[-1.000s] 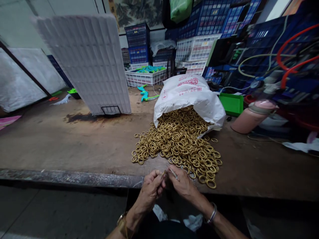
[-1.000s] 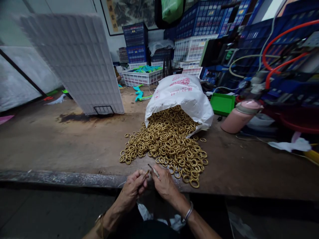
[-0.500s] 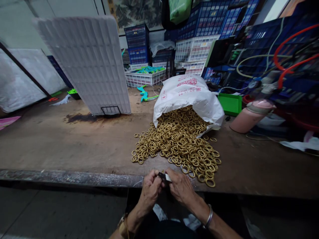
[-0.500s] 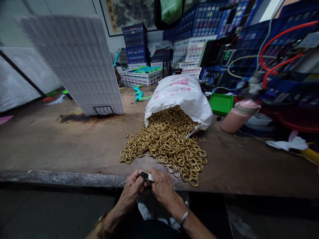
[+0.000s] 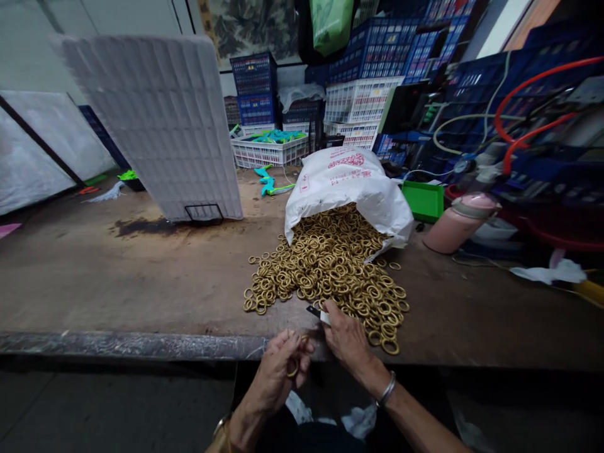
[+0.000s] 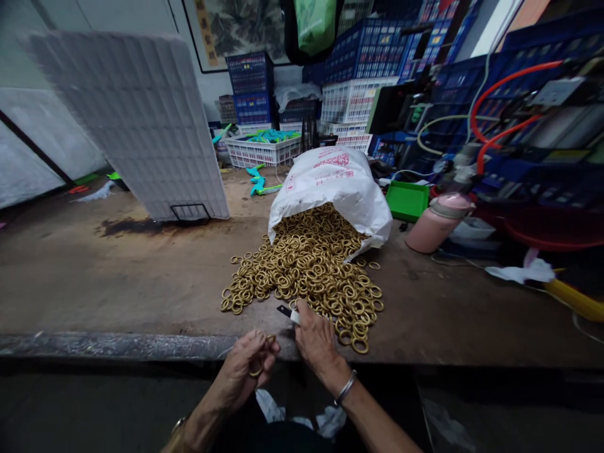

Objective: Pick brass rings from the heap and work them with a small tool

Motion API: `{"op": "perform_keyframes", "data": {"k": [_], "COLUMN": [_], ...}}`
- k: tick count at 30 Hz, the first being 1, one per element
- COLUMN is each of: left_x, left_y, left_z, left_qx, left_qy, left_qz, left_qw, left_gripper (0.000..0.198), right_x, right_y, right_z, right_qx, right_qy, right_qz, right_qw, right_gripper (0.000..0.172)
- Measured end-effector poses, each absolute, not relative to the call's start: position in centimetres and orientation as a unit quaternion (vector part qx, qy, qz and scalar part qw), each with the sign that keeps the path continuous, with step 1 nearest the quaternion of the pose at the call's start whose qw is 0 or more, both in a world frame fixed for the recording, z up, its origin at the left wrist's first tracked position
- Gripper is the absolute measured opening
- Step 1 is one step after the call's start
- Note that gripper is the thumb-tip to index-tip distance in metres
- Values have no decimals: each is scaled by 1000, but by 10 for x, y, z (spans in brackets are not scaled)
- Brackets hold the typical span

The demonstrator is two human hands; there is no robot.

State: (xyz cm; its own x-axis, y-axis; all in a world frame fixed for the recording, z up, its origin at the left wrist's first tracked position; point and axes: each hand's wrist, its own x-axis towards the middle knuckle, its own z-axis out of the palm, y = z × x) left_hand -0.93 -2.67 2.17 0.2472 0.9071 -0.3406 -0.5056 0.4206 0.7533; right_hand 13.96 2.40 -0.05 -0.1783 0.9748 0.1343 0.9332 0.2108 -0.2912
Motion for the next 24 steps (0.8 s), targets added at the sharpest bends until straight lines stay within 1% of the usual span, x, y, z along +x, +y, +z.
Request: {"op": "perform_keyframes", "data": {"k": [4,7,10,13,16,17,19,22,24], "left_x": [-12,-16,-20,-22,-21,-20,-20,-20,-21], "left_y": [-24,-23,-21,-19,-16,-15,-12,-9,-8], "left_z": [17,16,14,11,9,8,8,8,11], "left_qx": [222,178,133,106,129,151,213,319,365], "left_qy": [384,367,350,344,380,395,426,467,479], "left_qz": [485,474,460,467,489,496,506,496,471], "left_qw": [754,780,805,808,774,758,719,659,645], "left_gripper": [25,22,22,26,26,25,28,38,34], "right_x": [139,137,138,141,140,139,135,128,124], "right_y": [32,37,41,42,37,35,28,18,13], "right_z": [1,2,2,3,10,14,22,28,28], "right_qx": [-646,-657,-663,-654,-613,-593,-544,-474,-439], "right_qy": [-758,-751,-745,-747,-749,-744,-713,-620,-554], "right_qz": [21,15,24,61,166,220,353,556,646], "right_qw": [88,61,67,106,186,217,268,287,286], "right_gripper": [23,20,19,20,14,13,18,21,25]}}
